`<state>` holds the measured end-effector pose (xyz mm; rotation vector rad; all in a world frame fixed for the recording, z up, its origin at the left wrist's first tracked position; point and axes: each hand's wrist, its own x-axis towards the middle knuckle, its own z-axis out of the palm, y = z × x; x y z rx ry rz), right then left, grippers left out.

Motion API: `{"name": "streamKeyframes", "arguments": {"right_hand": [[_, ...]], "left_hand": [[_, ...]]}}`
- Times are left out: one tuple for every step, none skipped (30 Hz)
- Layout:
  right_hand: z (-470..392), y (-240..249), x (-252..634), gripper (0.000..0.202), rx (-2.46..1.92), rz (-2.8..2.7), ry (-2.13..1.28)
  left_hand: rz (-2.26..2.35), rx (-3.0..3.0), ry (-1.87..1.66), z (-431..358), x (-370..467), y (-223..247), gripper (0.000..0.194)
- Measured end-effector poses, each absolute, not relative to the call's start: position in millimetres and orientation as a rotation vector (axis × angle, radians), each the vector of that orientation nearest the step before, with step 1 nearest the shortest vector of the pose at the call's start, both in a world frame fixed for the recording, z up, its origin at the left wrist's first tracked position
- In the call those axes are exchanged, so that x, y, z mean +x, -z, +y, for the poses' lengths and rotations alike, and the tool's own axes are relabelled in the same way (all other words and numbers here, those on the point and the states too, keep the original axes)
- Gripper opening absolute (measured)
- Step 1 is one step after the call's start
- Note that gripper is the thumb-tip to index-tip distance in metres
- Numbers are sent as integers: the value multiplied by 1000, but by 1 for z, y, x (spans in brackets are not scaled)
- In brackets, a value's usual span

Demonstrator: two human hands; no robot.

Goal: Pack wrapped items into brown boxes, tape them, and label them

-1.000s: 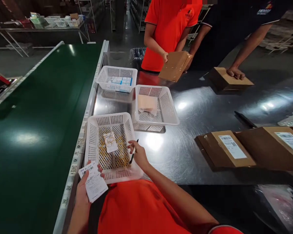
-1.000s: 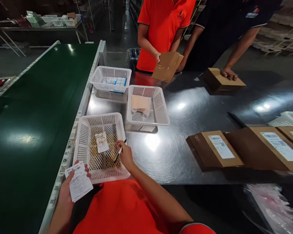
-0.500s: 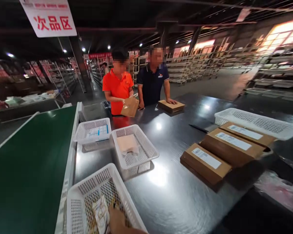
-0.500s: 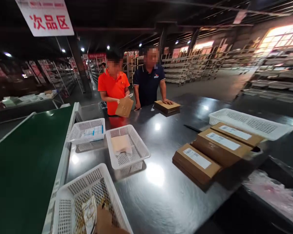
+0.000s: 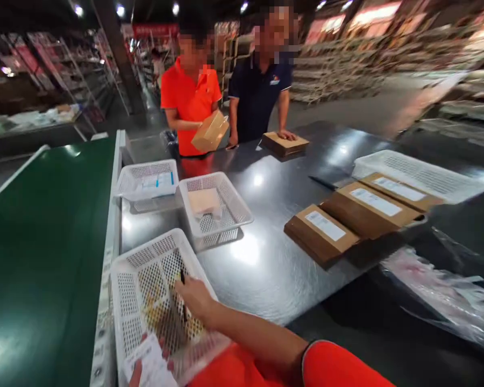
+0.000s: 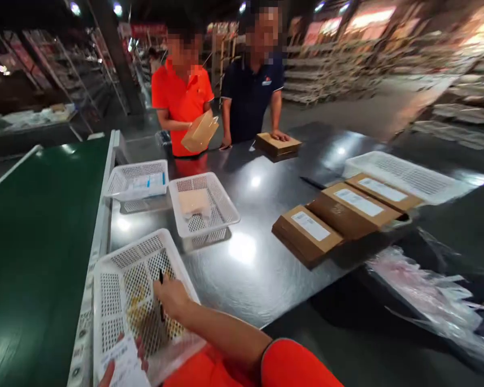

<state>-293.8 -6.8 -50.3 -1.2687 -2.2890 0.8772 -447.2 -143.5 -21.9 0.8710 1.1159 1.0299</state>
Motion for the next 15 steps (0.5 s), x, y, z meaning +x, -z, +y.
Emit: {"name": "streamKeyframes", "arguments": {"right_hand": [[-8, 42, -287, 18, -1238, -2232, -897], [-10, 36, -281, 14, -1206, -2148, -945], [-12, 32, -275, 11, -1184, -2065, -991], [-14, 29, -269, 10, -1170, -1983, -1041], [-17, 27, -263, 9, -1166, -1902, -1091], [-22, 26, -258, 9, -1169, -1824, -1135], [-27, 26, -254, 9, -1172, -1753, -1177], [-32, 26, -251, 10, -1173, -1681, -1217], [-38, 26, -249, 11, -1168, -1607, -1255], [-44, 26, -247, 13, -1155, -1555, -1284], [-49, 27, -246, 13, -1136, -1534, -1297], [-54, 27, -246, 14, -1118, -1526, -1300], [-58, 28, -245, 14, -1106, -1528, -1301], [-61, 28, -245, 14, -1104, -1532, -1310], [-63, 29, -244, 14, -1115, -1529, -1332]], "left_hand": [[1144, 572, -1127, -161, -439, 23, 36], [1141, 272, -1217, -174, -430, 22, 24], [1105, 25, -1280, -182, -421, 19, 23], [1046, -143, -1316, -185, -414, 14, 29], [975, -217, -1333, -184, -407, 9, 35], [898, -243, -1349, -180, -403, 3, 39], [820, -246, -1362, -176, -399, -3, 41], [751, -241, -1370, -171, -396, -8, 43], [695, -229, -1367, -167, -394, -13, 44], [650, -214, -1362, -164, -393, -16, 45], [615, -201, -1346, -163, -393, -18, 46], [594, -195, -1325, -162, -393, -20, 47], [581, -196, -1308, -163, -393, -21, 47], [580, -196, -1299, -163, -393, -22, 45], [594, -186, -1297, -163, -393, -22, 43]]}}
